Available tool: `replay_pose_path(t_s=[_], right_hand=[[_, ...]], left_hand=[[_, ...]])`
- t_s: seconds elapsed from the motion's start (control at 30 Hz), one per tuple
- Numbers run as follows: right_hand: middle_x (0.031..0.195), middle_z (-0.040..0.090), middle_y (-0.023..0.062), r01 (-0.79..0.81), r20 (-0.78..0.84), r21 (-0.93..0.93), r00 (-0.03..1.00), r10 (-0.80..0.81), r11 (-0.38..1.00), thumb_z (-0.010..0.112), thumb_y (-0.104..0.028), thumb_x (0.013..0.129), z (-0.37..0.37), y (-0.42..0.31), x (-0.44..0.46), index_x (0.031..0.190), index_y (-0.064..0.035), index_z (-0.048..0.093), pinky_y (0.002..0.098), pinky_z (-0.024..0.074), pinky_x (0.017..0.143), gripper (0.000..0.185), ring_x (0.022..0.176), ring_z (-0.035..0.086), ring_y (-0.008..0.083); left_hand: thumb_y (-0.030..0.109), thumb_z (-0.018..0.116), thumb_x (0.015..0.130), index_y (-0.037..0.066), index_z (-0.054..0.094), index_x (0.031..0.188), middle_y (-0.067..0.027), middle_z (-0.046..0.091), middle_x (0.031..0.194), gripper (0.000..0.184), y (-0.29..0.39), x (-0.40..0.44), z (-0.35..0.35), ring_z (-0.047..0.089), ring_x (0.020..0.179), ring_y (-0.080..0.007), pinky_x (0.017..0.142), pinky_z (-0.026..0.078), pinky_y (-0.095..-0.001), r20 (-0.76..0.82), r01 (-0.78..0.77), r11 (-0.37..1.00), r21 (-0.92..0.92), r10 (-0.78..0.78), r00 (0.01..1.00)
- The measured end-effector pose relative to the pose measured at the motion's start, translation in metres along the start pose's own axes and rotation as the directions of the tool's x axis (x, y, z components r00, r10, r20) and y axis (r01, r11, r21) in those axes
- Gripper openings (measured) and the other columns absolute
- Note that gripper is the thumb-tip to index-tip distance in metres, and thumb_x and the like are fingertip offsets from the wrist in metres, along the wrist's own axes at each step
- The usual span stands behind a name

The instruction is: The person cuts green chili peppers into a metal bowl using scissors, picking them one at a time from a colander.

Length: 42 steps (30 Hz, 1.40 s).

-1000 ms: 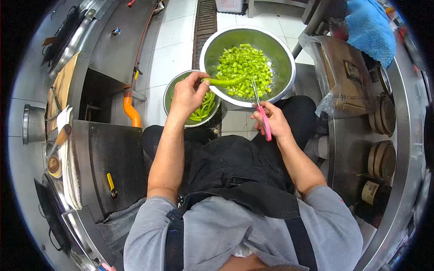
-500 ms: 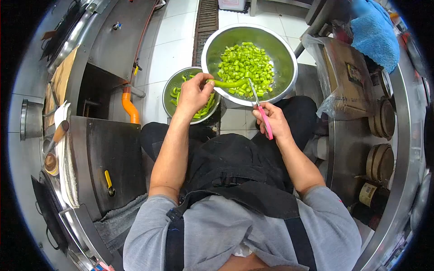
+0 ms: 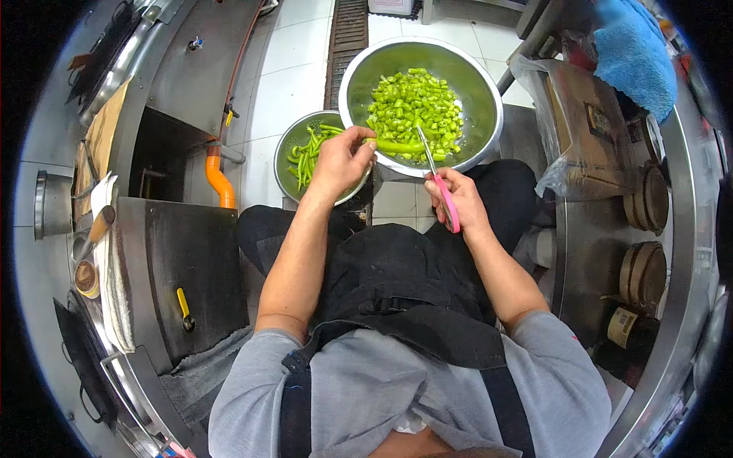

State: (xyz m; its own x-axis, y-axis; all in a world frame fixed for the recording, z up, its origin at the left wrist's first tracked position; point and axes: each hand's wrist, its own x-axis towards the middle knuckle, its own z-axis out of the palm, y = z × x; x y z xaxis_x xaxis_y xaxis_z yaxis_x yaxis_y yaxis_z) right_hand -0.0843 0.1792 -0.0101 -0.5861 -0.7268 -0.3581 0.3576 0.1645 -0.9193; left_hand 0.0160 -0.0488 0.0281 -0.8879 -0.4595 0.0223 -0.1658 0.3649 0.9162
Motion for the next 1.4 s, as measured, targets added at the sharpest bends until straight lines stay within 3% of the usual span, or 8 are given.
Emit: replay_pose_path(t_s=[0.27, 0.47, 0.77, 0.97, 1.07, 1.17, 1.33, 1.4], right_hand=[[0.074, 0.062, 0.0077, -0.008, 0.013, 0.014, 1.0, 0.007, 1.0, 0.073, -0.019, 0.082, 0.001, 0.012, -0.006, 0.111, 0.0018, 0.058, 0.0242, 0.0422, 0.043, 0.038, 0.049, 0.055, 0.0113], [0.077, 0.064, 0.0099, 0.066, 0.016, -0.011, 0.998, -0.066, 0.998, 0.071, -0.017, 0.083, 0.007, 0.01, 0.002, 0.111, 0.0021, 0.057, 0.0251, 0.0459, 0.048, 0.037, 0.051, 0.057, 0.0125], [0.069, 0.061, 0.0069, -0.024, -0.001, 0.015, 1.0, 0.024, 1.0, 0.072, -0.021, 0.084, 0.001, 0.008, -0.004, 0.109, 0.0022, 0.058, 0.0257, 0.0395, 0.038, 0.037, 0.047, 0.054, 0.0104], [0.073, 0.063, 0.0085, -0.001, 0.002, 0.005, 1.0, 0.001, 1.0, 0.071, -0.019, 0.084, 0.008, 0.014, -0.005, 0.111, 0.0026, 0.057, 0.0254, 0.0442, 0.044, 0.038, 0.05, 0.057, 0.0122], [0.075, 0.064, 0.0094, 0.074, 0.041, -0.068, 0.997, -0.072, 0.995, 0.071, -0.018, 0.083, 0.008, 0.016, 0.002, 0.113, 0.0029, 0.057, 0.0252, 0.046, 0.048, 0.04, 0.054, 0.059, 0.0127], [0.073, 0.063, 0.0075, 0.075, 0.024, -0.011, 0.997, -0.074, 0.997, 0.072, -0.019, 0.083, 0.01, 0.013, 0.005, 0.113, 0.0025, 0.057, 0.0245, 0.0451, 0.048, 0.04, 0.055, 0.058, 0.0115], [0.068, 0.059, 0.0058, -0.01, -0.017, 0.007, 1.0, 0.01, 1.0, 0.071, -0.02, 0.084, 0.008, 0.004, -0.003, 0.11, 0.0034, 0.057, 0.0237, 0.0417, 0.043, 0.037, 0.045, 0.051, 0.0103], [0.068, 0.059, 0.0063, -0.024, -0.015, 0.008, 1.0, 0.024, 1.0, 0.07, -0.019, 0.084, 0.004, 0.009, -0.004, 0.11, 0.0032, 0.057, 0.0237, 0.0412, 0.042, 0.037, 0.044, 0.051, 0.0104]], left_hand=[[0.012, 0.062, 0.087, -0.001, 0.063, 0.102, -0.0093, 0.067, 0.074, 0.019, -0.007, 0.005, 0.007, 0.065, 0.063, -0.0139, 0.06, 0.051, -0.0279, -0.144, 0.075, 0.996, -0.049, -0.082, 0.986], [0.008, 0.06, 0.09, -0.003, 0.059, 0.106, -0.0073, 0.067, 0.084, 0.02, -0.004, -0.002, 0.018, 0.065, 0.073, -0.0115, 0.061, 0.051, -0.0246, 0.03, -0.001, 1.0, 0.006, 0.001, 1.0], [0.009, 0.06, 0.09, -0.003, 0.059, 0.106, -0.0072, 0.067, 0.084, 0.02, -0.02, 0.004, 0.021, 0.065, 0.072, -0.0121, 0.061, 0.051, -0.0249, -0.038, 0.087, 0.996, -0.026, -0.088, 0.995], [0.009, 0.059, 0.091, -0.003, 0.059, 0.104, -0.0075, 0.067, 0.083, 0.018, -0.022, 0.005, 0.03, 0.064, 0.071, -0.0116, 0.059, 0.051, -0.0248, -0.117, 0.046, 0.998, -0.045, -0.051, 0.992], [0.008, 0.06, 0.09, -0.002, 0.059, 0.105, -0.0073, 0.067, 0.083, 0.017, -0.019, 0.001, 0.038, 0.064, 0.07, -0.011, 0.058, 0.049, -0.0245, -0.045, 0.035, 0.988, -0.15, -0.042, 0.998], [0.007, 0.06, 0.09, -0.002, 0.059, 0.105, -0.007, 0.067, 0.081, 0.018, -0.016, -0.002, 0.039, 0.064, 0.071, -0.0107, 0.058, 0.049, -0.0241, 0.007, -0.02, 0.997, -0.076, 0.021, 1.0], [0.008, 0.062, 0.089, -0.002, 0.059, 0.105, -0.0072, 0.067, 0.08, 0.019, -0.015, -0.001, 0.04, 0.064, 0.071, -0.011, 0.06, 0.049, -0.0244, -0.01, 0.018, 0.991, -0.132, -0.019, 1.0], [0.01, 0.063, 0.088, -0.003, 0.06, 0.103, -0.0073, 0.067, 0.081, 0.02, -0.01, 0.0, 0.036, 0.064, 0.071, -0.0115, 0.063, 0.05, -0.025, -0.058, 0.072, 0.997, 0.021, -0.07, 0.996]])
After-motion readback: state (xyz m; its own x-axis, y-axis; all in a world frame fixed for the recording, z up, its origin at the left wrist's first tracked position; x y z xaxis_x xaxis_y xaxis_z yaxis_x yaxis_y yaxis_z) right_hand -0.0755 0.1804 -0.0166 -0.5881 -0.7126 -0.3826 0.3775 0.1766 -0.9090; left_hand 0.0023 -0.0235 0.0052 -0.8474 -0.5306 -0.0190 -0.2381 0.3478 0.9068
